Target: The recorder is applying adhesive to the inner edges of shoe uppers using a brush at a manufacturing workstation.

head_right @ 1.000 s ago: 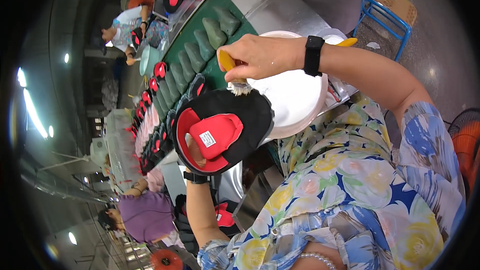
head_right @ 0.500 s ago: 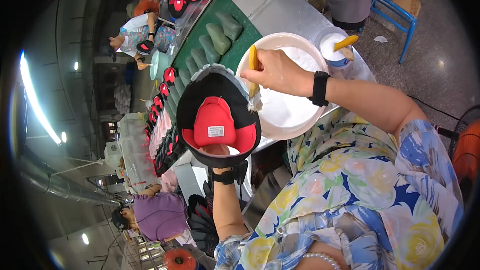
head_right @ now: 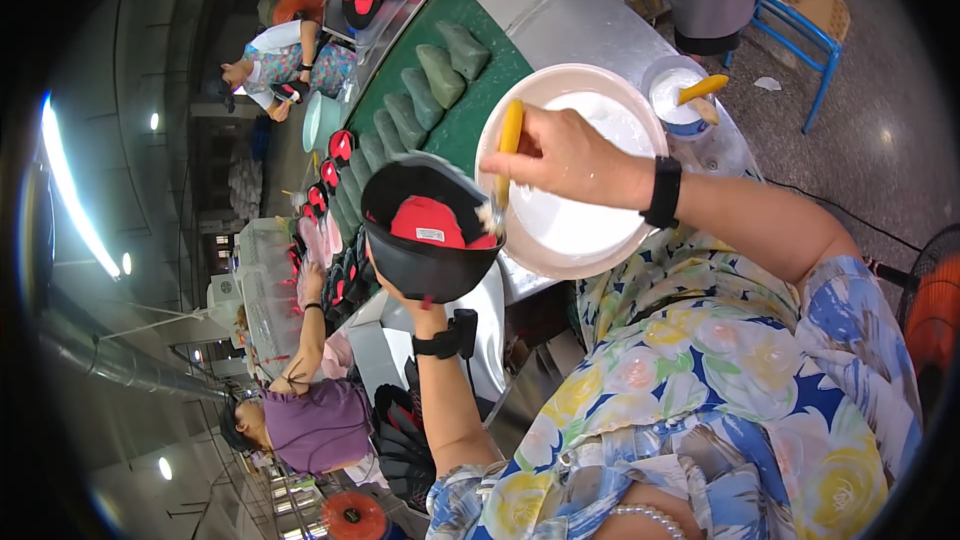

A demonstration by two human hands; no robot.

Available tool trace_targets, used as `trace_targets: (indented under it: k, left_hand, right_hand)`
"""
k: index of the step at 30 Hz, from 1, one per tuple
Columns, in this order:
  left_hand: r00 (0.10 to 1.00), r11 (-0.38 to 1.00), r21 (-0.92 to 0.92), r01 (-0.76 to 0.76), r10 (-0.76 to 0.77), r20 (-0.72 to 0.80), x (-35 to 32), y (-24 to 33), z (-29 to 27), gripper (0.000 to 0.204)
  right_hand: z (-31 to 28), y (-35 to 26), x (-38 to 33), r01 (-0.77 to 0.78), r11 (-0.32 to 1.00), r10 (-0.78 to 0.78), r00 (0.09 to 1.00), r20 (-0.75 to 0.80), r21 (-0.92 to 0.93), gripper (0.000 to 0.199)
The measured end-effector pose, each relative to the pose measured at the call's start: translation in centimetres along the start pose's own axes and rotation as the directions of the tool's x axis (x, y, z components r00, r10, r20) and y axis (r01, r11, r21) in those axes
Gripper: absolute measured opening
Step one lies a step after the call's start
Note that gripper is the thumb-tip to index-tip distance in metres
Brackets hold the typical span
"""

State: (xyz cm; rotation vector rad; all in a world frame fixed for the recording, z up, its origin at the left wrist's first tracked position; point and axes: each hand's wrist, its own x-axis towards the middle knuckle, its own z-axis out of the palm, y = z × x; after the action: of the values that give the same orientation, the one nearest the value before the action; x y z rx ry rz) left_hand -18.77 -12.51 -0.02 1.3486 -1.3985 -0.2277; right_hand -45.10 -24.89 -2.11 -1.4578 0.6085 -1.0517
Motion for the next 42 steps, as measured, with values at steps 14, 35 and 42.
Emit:
trace_targets:
  k: [14, 35, 42]
  left_hand:
    - [0.764, 0.584, -0.504, 0.636, -0.568, 0.305, -12.1, -8.8, 0.5, 0.056]
    - [0.757, 0.506, -0.596, 0.623, -0.581, 0.299, -13.3, -11.7, -4.6, 0.051]
    - [0.741, 0.462, -0.626, 0.628, -0.601, 0.300, -13.4, -12.7, -5.1, 0.049]
  right_hand:
    - [3.5, -1.2, 3.2, 0.723, 0.691, -0.673, 0.651, 0.351, -0.018, 0.021]
    - [-0.3, 0.0, 1.2, 0.693, 0.688, -0.492, 0.663, 0.564, -0.214, 0.014]
    - [-1.7, -1.1, 1.4, 0.619, 0.721, -0.483, 0.771, 0.416, -0.310, 0.018]
